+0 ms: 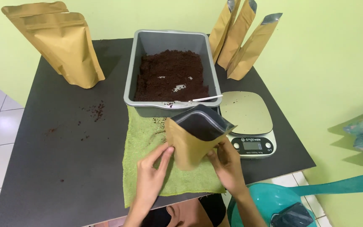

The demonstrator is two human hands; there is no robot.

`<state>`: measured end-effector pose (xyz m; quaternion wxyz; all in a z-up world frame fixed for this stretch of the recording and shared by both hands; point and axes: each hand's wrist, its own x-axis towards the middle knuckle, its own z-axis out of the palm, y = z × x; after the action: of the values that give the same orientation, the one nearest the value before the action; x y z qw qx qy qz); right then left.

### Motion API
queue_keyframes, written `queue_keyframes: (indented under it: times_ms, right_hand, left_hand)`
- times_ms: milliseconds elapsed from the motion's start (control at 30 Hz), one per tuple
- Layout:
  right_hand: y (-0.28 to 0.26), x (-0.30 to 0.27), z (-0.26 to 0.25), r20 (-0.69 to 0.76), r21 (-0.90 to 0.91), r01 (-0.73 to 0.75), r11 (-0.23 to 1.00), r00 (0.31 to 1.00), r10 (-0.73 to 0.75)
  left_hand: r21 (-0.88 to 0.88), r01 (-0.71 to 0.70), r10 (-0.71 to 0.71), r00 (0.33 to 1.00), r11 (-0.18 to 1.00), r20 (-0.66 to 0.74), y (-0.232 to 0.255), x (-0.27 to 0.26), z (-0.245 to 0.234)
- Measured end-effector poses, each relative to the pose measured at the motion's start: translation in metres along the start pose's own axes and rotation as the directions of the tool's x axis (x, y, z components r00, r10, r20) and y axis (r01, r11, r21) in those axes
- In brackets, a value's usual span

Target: Filling paper bags with ground coffee using a spoon and weighing them on a scale.

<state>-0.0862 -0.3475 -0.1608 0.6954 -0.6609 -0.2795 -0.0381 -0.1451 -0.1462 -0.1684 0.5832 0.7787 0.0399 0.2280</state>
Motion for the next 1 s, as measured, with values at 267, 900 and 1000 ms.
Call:
queue_keyframes:
  times_ms: [267, 900, 1000]
  right_hand:
    - [0.003, -0.001, -0.005, -0.118, 0.049, 0.087, 0.995, 0.990, -0.080]
    - [-0.045, 0.024, -0.100, -0.680, -0.028, 0.085, 0.996, 0.728, -0.081]
    - [-0.018, 0.050, -0.134, -0.659, 0.018, 0.155, 0.988, 0.745, -0.105]
  left_hand:
    - [0.093, -0.202, 0.211, 0.973, 0.975, -0.097, 0.024, -0.002, 0.001]
    - [0.132, -0.056, 0.078, 0.982, 0.990, -0.172, 0.007, -0.033, 0.000]
    - [0.192, 0.029, 0.002, 0.987, 0.981, -0.159, 0.009, -0.033, 0.000]
